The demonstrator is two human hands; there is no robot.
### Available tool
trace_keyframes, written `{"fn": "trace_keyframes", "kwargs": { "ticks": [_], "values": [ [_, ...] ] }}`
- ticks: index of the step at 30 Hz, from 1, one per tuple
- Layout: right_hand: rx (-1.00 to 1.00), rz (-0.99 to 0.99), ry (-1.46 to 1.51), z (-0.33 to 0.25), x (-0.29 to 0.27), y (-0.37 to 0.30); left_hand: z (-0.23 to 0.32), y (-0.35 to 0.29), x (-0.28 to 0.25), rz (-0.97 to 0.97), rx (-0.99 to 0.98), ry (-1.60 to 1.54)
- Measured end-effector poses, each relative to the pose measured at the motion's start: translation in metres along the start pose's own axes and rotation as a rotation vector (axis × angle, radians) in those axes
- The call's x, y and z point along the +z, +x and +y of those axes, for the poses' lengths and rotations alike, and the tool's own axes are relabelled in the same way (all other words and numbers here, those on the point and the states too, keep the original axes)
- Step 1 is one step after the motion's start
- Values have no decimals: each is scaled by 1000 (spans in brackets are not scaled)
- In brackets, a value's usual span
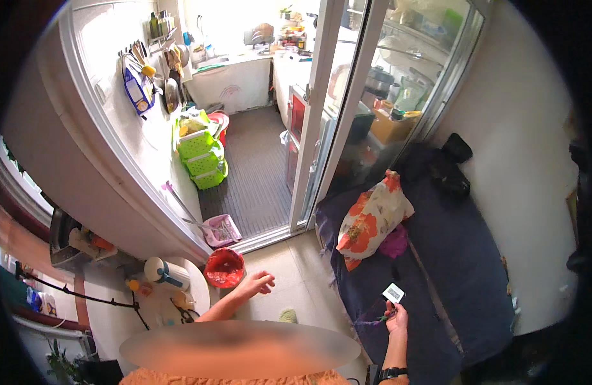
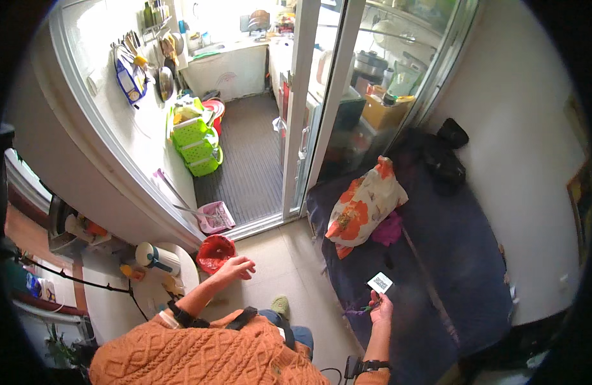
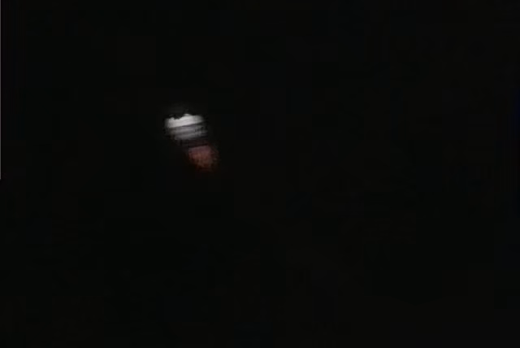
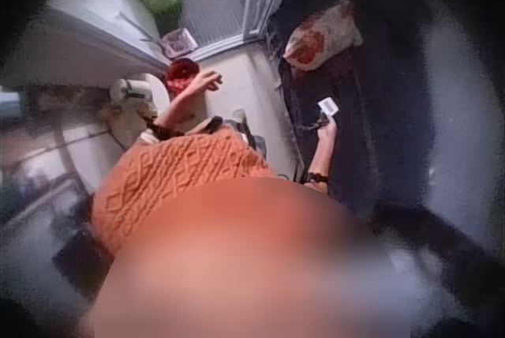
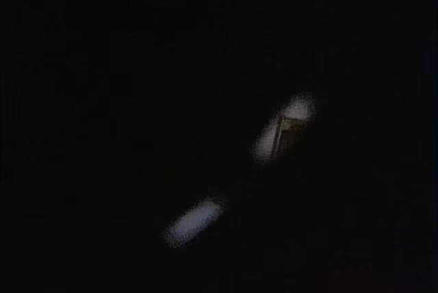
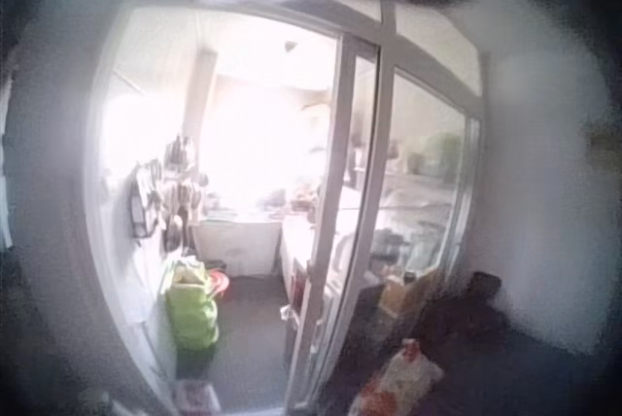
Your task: The person washes their hands, then places a small round food item into a steamer. They retrieve an egg from a carton, wash it, and place it in the steamer. Finally, they take a wrapped item from the refrigerator and place it on a table.
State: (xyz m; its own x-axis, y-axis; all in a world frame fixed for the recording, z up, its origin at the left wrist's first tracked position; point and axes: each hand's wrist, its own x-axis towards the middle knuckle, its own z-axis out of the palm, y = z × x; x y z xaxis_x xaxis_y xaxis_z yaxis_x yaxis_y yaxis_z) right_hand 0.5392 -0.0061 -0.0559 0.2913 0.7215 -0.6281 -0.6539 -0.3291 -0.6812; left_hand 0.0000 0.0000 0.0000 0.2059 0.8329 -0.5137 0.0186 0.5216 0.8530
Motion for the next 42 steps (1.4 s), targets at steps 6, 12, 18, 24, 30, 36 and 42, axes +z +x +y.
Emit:
{"fn": "trace_keyframes", "kwargs": {
  "ticks": [6,12,18,24,30,36,42],
  "values": [
    [83,83,-41,-60,4,113,61,61,49,-70,55,46],
    [117,123,-263,-137,2,272,52,80,73,322,31,18],
    [113,170,-476,-216,19,387,60,74,107,496,-34,-119],
    [55,213,-978,-254,24,469,63,77,113,622,-71,-174],
    [178,-104,-901,-196,125,463,61,87,100,694,-28,-279],
    [240,-742,-1086,-48,335,362,64,103,46,755,36,-381],
    [242,-1227,-1300,81,543,238,61,121,-69,778,132,-503]
  ]
}}
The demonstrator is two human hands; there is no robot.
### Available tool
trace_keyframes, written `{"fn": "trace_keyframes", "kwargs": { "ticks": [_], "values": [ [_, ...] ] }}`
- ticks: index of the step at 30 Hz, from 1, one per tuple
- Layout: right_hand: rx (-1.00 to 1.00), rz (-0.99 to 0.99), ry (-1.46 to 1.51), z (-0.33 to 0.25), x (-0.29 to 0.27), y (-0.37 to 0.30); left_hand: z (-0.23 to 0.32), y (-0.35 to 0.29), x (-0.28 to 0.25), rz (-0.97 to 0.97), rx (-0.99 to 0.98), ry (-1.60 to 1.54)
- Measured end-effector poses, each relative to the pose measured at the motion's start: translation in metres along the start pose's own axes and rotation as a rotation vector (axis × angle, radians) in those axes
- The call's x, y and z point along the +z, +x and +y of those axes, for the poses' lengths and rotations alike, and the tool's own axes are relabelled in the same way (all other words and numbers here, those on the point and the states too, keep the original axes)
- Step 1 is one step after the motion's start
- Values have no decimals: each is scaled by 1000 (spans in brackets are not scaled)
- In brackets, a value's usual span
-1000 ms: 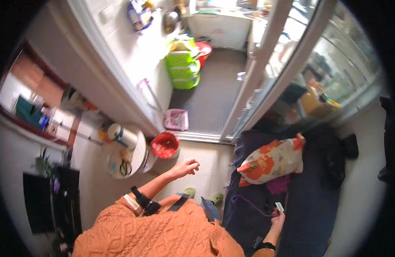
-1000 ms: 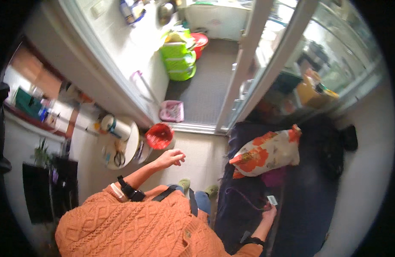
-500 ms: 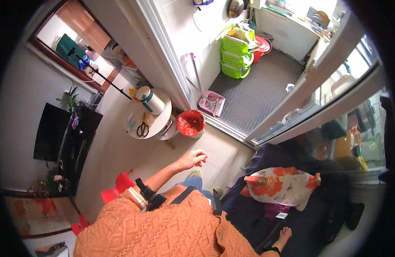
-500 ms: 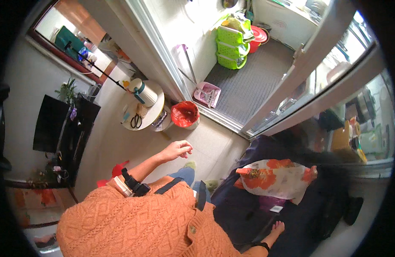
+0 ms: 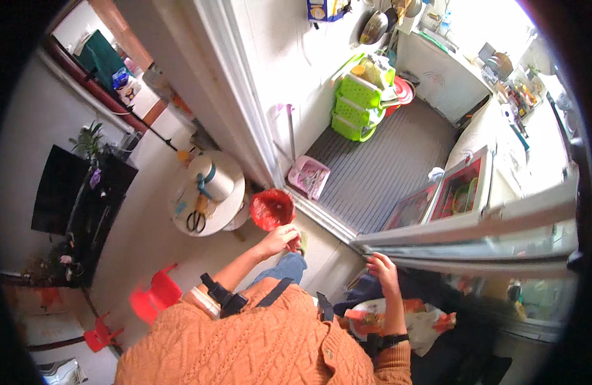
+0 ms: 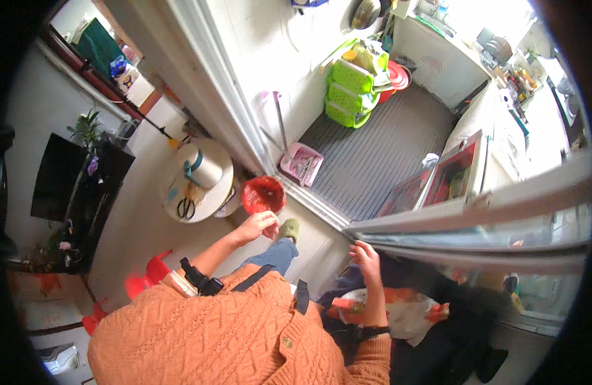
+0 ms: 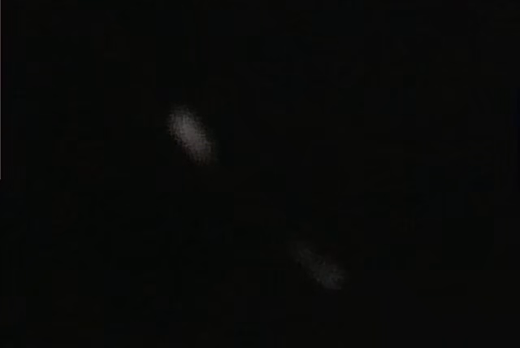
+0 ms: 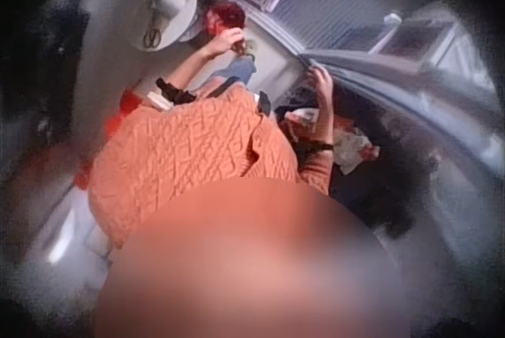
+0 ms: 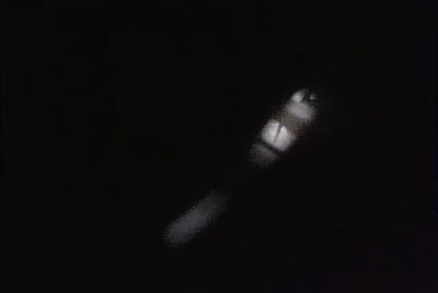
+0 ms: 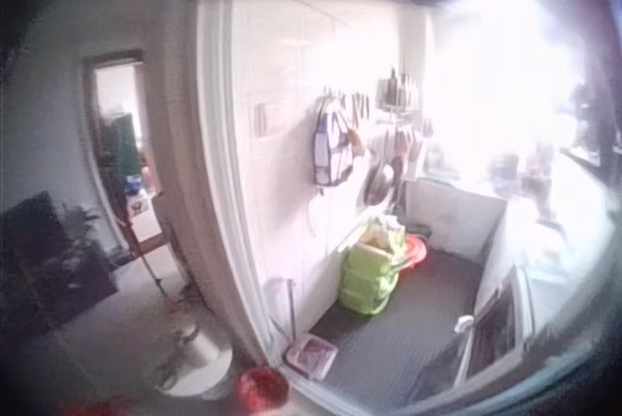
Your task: The person washes their hands, then places a small round food item into a steamer. They retrieve an egg from a carton, wash it, and place it in the steamer. Finally, they take a wrapped item from the refrigerator and place it on a table.
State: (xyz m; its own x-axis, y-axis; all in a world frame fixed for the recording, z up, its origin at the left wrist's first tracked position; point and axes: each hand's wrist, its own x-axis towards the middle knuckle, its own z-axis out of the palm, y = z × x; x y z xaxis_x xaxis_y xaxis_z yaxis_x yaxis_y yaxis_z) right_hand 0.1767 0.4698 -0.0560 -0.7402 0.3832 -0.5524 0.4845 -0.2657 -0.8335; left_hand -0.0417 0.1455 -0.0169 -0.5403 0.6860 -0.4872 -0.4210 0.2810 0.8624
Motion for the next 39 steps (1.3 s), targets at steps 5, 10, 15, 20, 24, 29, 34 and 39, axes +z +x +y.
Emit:
{"fn": "trace_keyframes", "kwargs": {
  "ticks": [5,10,15,20,24,29,34,39],
  "values": [
    [-24,-197,-171,-115,86,105,53,61,-61,28,30,-82],
    [-125,-296,-229,-206,139,186,99,93,-114,153,139,75],
    [-38,-361,-131,-269,151,260,137,117,-134,201,74,-42],
    [-25,-386,-50,-310,120,327,175,165,-139,308,151,-14],
    [-13,-313,71,-328,71,385,206,228,-136,392,152,-51],
    [-11,-232,261,-345,-30,469,254,363,-110,367,236,-17],
    [29,19,324,-369,-136,538,332,528,-52,217,236,-26],
    [-23,-14,338,-431,-209,600,404,658,21,84,340,-7]
  ]
}}
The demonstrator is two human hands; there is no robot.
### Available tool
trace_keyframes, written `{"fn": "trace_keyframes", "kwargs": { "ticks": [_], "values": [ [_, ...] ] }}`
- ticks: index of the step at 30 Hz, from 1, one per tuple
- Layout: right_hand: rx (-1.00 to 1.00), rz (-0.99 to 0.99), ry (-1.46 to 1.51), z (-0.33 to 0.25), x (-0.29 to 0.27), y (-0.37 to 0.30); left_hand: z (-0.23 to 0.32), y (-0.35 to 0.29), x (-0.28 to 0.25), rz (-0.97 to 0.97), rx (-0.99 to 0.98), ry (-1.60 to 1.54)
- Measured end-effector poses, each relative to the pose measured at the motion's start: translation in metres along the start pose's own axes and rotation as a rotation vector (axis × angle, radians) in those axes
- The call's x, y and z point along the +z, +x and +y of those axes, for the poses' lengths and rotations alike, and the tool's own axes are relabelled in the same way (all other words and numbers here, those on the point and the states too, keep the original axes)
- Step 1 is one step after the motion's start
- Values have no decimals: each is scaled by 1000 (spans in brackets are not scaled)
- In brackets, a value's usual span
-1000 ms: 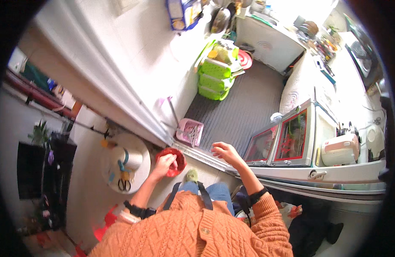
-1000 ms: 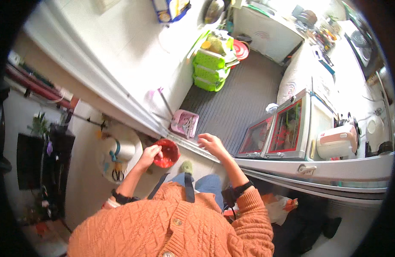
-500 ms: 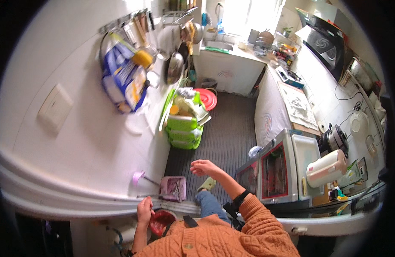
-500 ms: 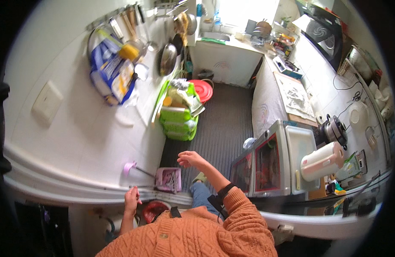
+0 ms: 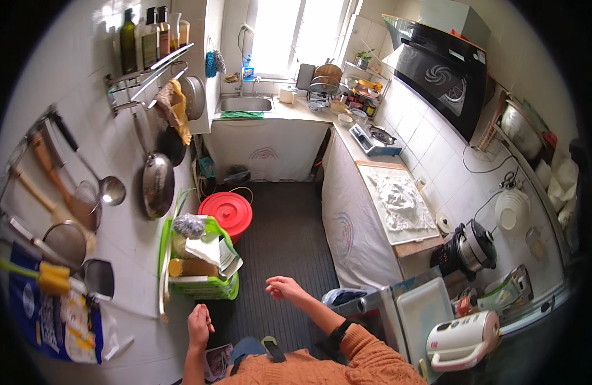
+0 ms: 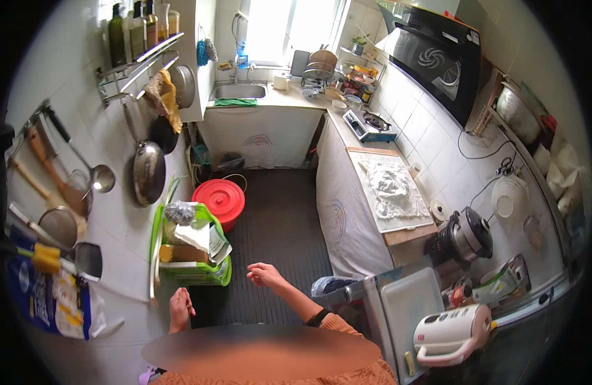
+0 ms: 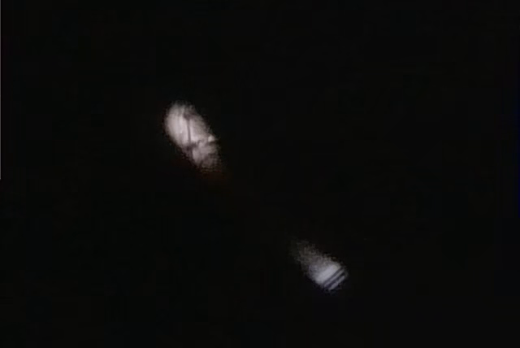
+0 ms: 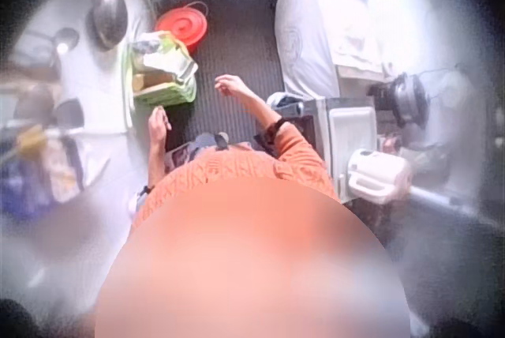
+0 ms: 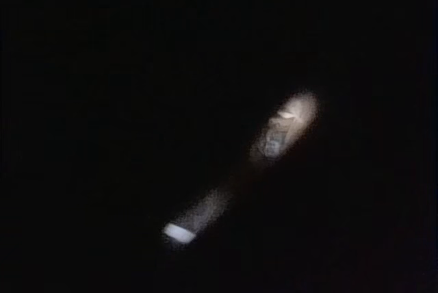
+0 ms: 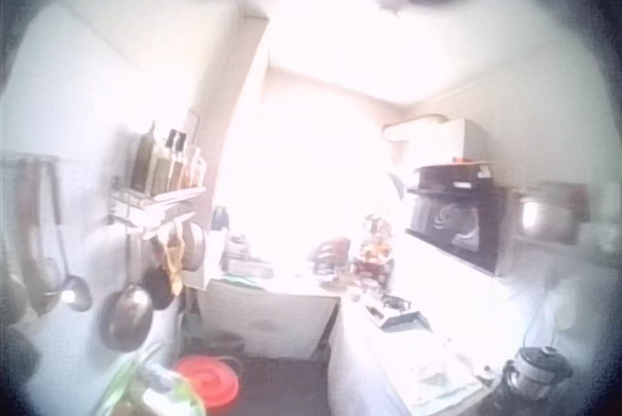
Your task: The person washes their hands, then places a small round food item into a steamer. They retrieve an egg from a carton, wash it, and place it in the steamer. Finally, they take a wrapped item from the refrigerator and place it on a table.
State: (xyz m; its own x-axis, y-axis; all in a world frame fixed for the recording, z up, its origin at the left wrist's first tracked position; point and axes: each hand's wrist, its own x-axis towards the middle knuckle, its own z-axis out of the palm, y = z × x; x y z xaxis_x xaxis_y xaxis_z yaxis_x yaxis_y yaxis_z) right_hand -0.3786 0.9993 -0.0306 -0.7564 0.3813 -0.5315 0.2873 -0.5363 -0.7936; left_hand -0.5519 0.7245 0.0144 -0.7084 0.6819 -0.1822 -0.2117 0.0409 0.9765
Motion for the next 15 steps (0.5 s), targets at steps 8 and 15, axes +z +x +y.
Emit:
{"fn": "trace_keyframes", "kwargs": {
  "ticks": [8,15],
  "values": [
    [-95,1,-31,-132,-62,83,18,176,92,-265,-180,24],
    [-120,286,129,-236,-186,196,25,386,146,-207,-163,36]
  ]
}}
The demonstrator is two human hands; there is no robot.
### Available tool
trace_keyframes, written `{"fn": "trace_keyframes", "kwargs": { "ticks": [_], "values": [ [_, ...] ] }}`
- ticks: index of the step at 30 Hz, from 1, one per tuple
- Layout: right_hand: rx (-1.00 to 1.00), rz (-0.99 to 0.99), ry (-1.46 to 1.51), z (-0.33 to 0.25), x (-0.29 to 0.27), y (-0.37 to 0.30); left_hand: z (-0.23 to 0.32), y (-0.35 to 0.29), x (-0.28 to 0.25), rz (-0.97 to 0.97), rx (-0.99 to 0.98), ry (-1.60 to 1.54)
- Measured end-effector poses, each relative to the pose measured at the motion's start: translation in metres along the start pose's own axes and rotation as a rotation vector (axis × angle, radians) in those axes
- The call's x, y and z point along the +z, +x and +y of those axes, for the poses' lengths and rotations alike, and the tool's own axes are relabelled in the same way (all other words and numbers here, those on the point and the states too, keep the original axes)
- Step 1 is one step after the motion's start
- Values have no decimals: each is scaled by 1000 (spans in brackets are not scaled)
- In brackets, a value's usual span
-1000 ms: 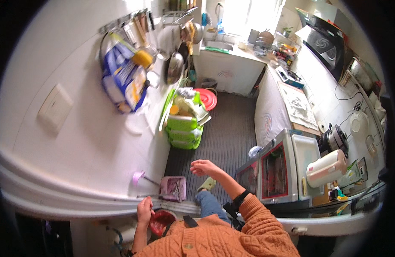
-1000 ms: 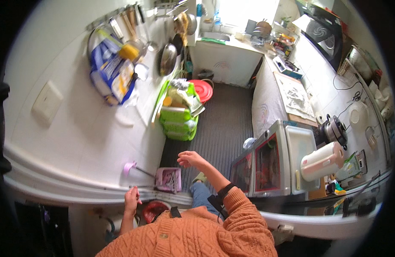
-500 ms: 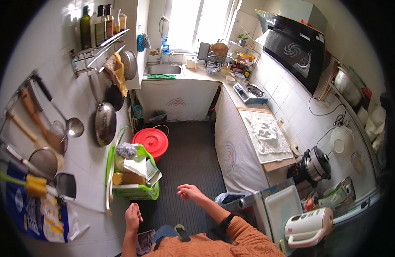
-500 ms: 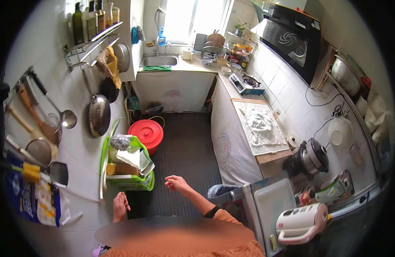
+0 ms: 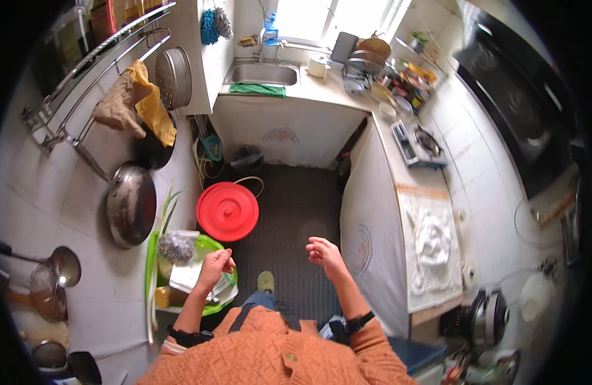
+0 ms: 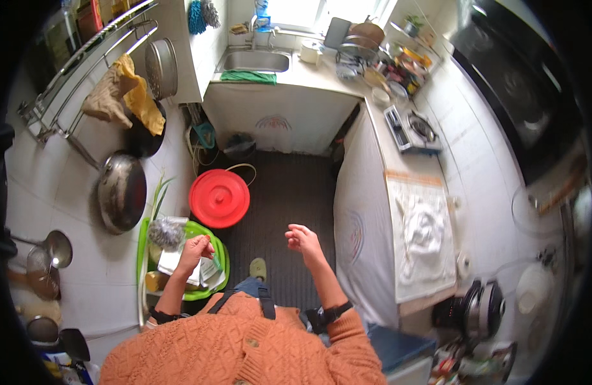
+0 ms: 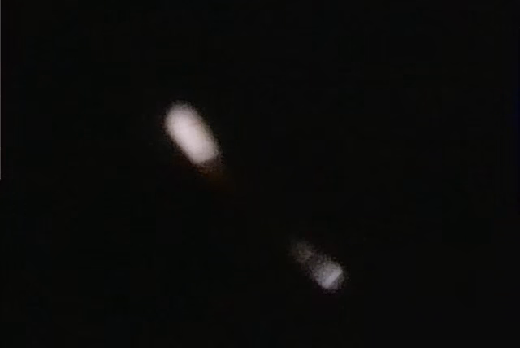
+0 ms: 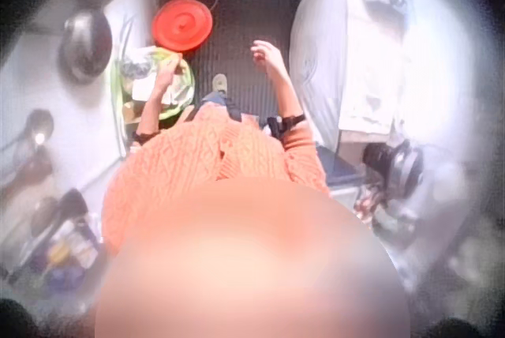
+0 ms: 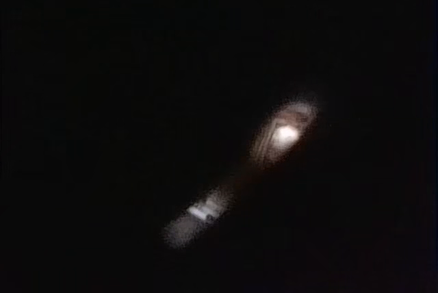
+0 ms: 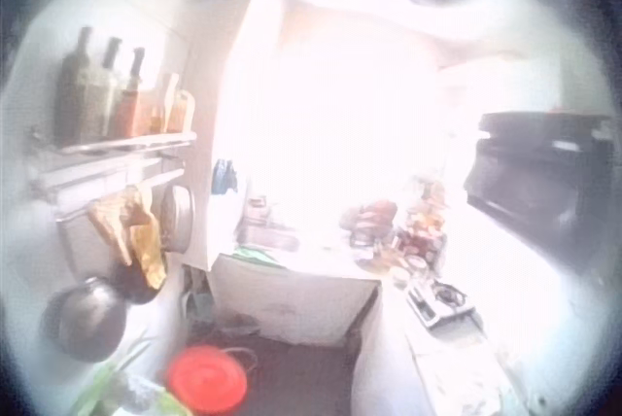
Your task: The person washes their hands, then places a small round food item into a steamer. They retrieve an egg from a carton, wash it, and place it in the steamer. Finally, they take a wrapped item from the refrigerator and place it on a table.
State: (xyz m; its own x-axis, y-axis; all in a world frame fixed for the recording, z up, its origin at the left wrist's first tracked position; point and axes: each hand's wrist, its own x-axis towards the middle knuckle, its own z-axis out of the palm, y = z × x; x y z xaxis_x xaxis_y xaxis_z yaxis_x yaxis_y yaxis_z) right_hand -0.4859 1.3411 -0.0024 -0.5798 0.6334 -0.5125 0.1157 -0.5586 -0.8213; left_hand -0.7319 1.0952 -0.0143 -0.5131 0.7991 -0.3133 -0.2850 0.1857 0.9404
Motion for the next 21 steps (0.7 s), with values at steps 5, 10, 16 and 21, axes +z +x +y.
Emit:
{"fn": "trace_keyframes", "kwargs": {
  "ticks": [5,10,16,21],
  "values": [
    [18,24,42,-65,-35,85,56,127,19,-5,-14,8],
    [-1,33,38,-139,-66,189,94,243,29,-73,35,84],
    [-62,-72,40,-242,-87,344,135,398,43,6,99,136],
    [-19,-139,-41,-334,-78,466,181,526,60,68,81,190]
  ]
}}
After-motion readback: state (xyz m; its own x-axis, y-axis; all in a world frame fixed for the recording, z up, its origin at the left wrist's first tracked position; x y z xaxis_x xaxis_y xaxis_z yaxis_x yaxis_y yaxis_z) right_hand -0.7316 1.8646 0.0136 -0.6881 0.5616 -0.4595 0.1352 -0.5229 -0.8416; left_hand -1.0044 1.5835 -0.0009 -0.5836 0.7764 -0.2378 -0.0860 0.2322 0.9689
